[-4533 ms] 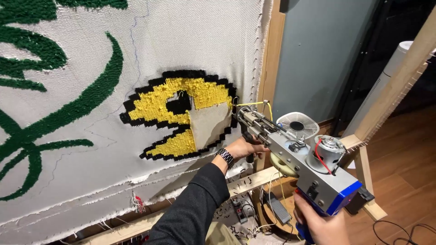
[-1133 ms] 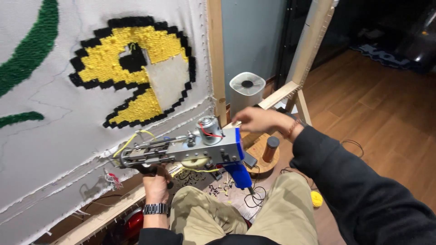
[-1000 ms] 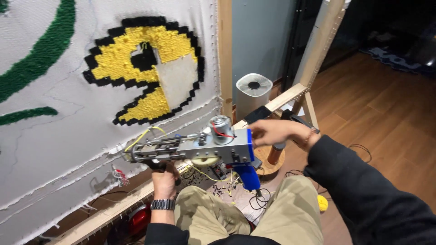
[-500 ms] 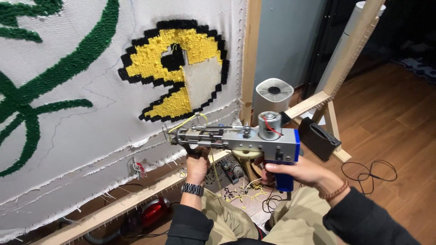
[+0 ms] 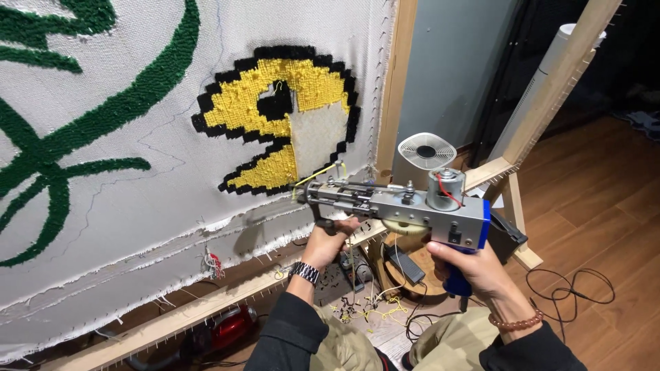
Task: Using a tufting gun to fill in a design on a rug canvas mounted on a frame.
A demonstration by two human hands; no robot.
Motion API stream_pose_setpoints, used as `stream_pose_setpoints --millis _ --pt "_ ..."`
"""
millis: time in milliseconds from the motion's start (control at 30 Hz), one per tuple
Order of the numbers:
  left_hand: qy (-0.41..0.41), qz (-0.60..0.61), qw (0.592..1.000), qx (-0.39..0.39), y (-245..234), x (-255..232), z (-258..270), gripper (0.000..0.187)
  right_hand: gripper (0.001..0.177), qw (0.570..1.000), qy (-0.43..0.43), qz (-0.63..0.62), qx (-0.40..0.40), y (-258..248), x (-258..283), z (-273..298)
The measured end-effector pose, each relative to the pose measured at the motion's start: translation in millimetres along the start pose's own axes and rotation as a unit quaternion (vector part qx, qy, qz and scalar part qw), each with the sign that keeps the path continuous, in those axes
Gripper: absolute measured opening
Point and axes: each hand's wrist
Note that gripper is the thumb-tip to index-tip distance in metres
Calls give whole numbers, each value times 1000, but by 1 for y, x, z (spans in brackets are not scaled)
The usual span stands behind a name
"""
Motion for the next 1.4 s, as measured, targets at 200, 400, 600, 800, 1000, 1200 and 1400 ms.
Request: stream_pose_setpoints --millis 200,400,600,800,1000,1200,1400 --pt "15 28 998 57 3 -9 -3 29 21 999 -40 15 -4 -4 -3 -5" --pt "11 9 998 67 10 -5 -22 22 18 997 -70 22 -6 -18 -2 -6" --pt "11 -17 992 128 19 -17 -36 14 25 995 67 -11 -76 -41 -4 -8" --pt "11 -80 989 127 32 -42 -47 20 27 994 57 -10 -89 -34 8 -15" --pt "8 41 991 126 54 -52 -78 17 19 997 -1 -4 -83 -22 29 -27" --pt "-7 33 990 138 66 -74 -97 32 20 994 -8 29 -108 -16 43 -36" --pt "7 19 989 149 70 -79 -118 29 13 988 0 50 -146 -7 49 -40"
Point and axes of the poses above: each hand's wrist, its own z-axis away from the middle knuckle, its own y-axis out of the palm, x = y × z, and after that the axes turned 10 degrees about -z, right-handed
